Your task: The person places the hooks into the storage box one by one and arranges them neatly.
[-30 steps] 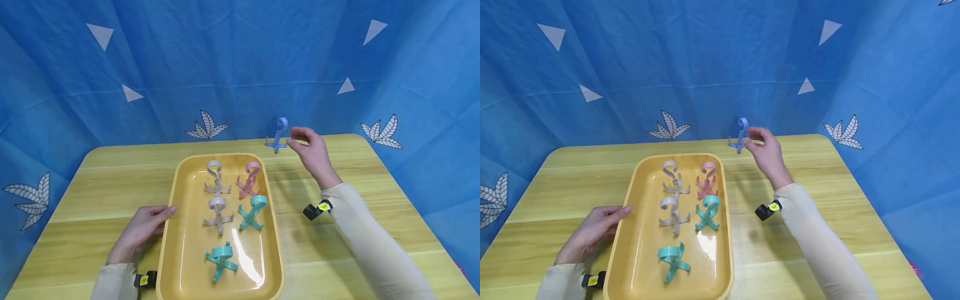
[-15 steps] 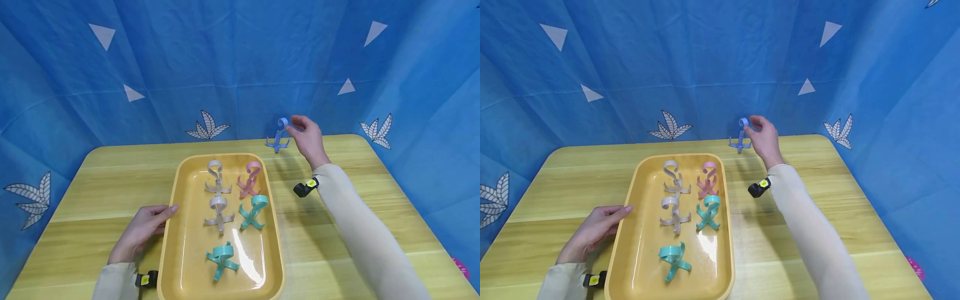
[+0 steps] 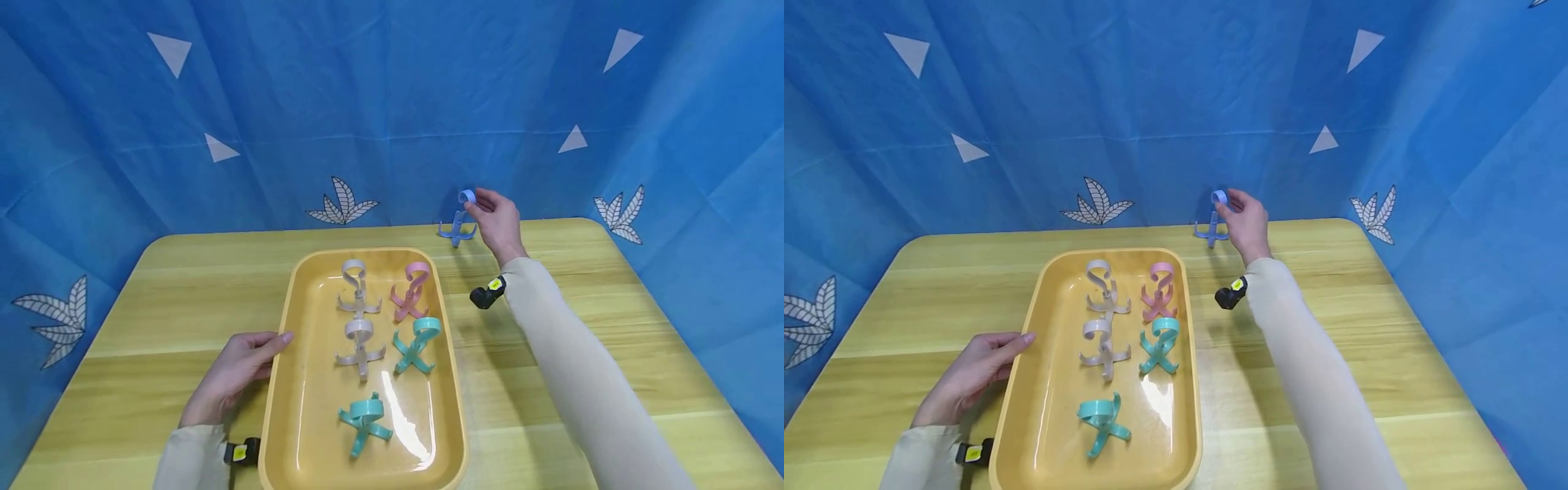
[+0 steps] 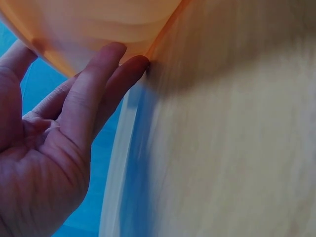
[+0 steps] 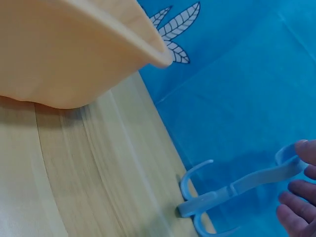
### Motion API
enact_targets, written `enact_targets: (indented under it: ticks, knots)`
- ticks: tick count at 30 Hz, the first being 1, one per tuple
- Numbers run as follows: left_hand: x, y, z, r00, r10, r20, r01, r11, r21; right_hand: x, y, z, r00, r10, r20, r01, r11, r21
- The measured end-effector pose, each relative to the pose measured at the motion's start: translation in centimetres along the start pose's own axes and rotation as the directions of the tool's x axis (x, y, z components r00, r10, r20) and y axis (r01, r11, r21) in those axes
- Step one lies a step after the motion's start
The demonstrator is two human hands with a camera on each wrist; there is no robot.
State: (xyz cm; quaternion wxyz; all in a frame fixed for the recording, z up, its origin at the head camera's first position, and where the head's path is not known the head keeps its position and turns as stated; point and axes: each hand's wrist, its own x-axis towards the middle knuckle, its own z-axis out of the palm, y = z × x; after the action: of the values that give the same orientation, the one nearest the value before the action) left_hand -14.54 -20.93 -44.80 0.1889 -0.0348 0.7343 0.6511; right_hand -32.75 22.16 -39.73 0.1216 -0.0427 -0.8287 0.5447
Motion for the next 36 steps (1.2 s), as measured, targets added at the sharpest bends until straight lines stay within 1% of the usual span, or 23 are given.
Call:
enact_targets:
  ticks: [4,9,14,21,27,31,36]
  knots:
    - [0.1,0.1,0.0,1.000,-0.004,-0.008,0.004,1.000,0.007,0.4,0.4,0.2,1.000,0.006,-0.019,-0.006,1.000,0.014]
    - [0.1,0.1,0.1,1.000,-0.004,-0.009,0.004,1.000,-0.002,0.6,0.7,0.3,0.999,-0.016,-0.044,0.015,1.000,-0.012]
    - [0.1,0.1,0.1,1.000,0.002,-0.012,-0.002,1.000,-0.004,0.5,0.8,0.2,0.998,-0.011,-0.065,0.009,0.999,-0.033]
    - [0.1,0.1,0.2,1.000,-0.004,-0.023,0.004,1.000,0.001,0.4,0.8,-0.1,0.995,-0.006,-0.096,0.006,1.000,-0.007]
    - [0.0,0.2,0.2,1.000,0.001,-0.024,-0.001,1.000,-0.003,0.0,0.4,-0.7,0.995,-0.031,-0.093,0.033,0.999,0.025]
    - [0.1,0.1,0.2,1.000,0.000,-0.026,0.000,1.000,-0.008,-0.4,-0.1,-1.5,0.993,-0.040,-0.109,0.045,0.998,0.040]
    - [0.1,0.1,0.3,1.000,0.001,-0.016,-0.001,1.000,-0.026,-0.9,-0.4,-2.6,0.992,-0.056,-0.112,0.063,0.997,0.053]
